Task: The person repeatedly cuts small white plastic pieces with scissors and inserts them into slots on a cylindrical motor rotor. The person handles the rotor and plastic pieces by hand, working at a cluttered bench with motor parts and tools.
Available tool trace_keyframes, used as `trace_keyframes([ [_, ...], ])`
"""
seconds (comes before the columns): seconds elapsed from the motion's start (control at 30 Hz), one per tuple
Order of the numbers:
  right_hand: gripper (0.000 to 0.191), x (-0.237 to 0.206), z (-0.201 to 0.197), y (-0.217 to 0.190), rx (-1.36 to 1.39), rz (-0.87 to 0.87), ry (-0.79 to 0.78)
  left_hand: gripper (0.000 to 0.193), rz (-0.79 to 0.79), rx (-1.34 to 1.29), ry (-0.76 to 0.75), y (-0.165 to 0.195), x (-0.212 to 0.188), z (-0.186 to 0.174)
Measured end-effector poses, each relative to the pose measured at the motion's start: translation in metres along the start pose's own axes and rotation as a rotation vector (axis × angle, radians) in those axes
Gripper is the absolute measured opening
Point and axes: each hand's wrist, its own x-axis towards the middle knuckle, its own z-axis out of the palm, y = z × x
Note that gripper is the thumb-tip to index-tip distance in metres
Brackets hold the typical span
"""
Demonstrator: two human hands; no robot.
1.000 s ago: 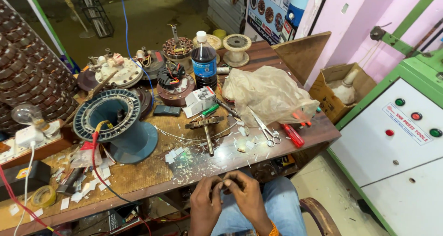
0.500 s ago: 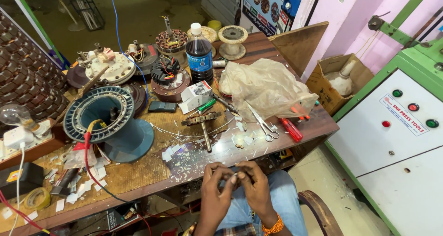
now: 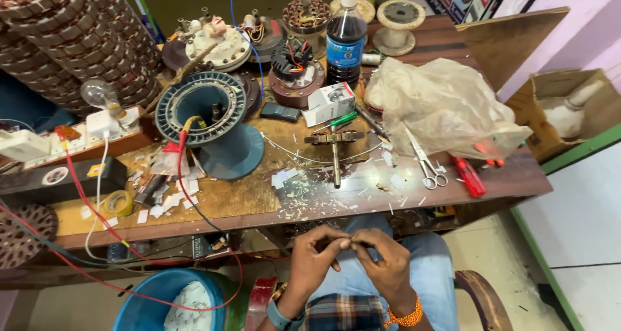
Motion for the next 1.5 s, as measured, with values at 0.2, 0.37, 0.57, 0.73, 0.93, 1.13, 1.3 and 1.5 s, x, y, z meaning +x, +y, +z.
trace_keyframes([
  [0.2,0.020,-0.001,-0.001,-0.009,-0.074,-0.122,-0.015,0.012,-0.023,-0.022,0.046,0.002,-0.013,-0.003],
  [0.37,0.012,-0.012,-0.008,0.000,0.182,0.177,-0.076,0.009,0.190,0.201,0.041,0.014,-0.023,0.001],
  [0.57,0.011,-0.028,0.001,0.009,0.326,0.420,0.002,0.008,0.385,0.436,0.032,0.020,-0.026,0.008],
  [0.73,0.013,-0.030,0.027,0.001,0.142,0.232,0.148,0.011,0.391,0.385,0.070,0.018,-0.022,0.010],
  [0.93,0.020,-0.021,0.019,-0.001,0.288,0.075,0.114,0.015,0.213,0.187,0.029,0.019,-0.017,0.000],
  [1.13,0.015,-0.020,0.010,0.000,0.179,0.247,0.048,0.017,0.324,0.396,-0.032,0.027,-0.010,-0.005],
  [1.3,0.013,-0.032,-0.002,0.018,0.876,0.595,-0.003,0.025,0.385,0.289,-0.243,0.021,-0.011,-0.010],
  [1.5,0.016,-0.040,-0.025,0.023,1.160,0.813,-0.189,0.020,0.169,0.097,-0.310,0.013,-0.011,-0.003],
])
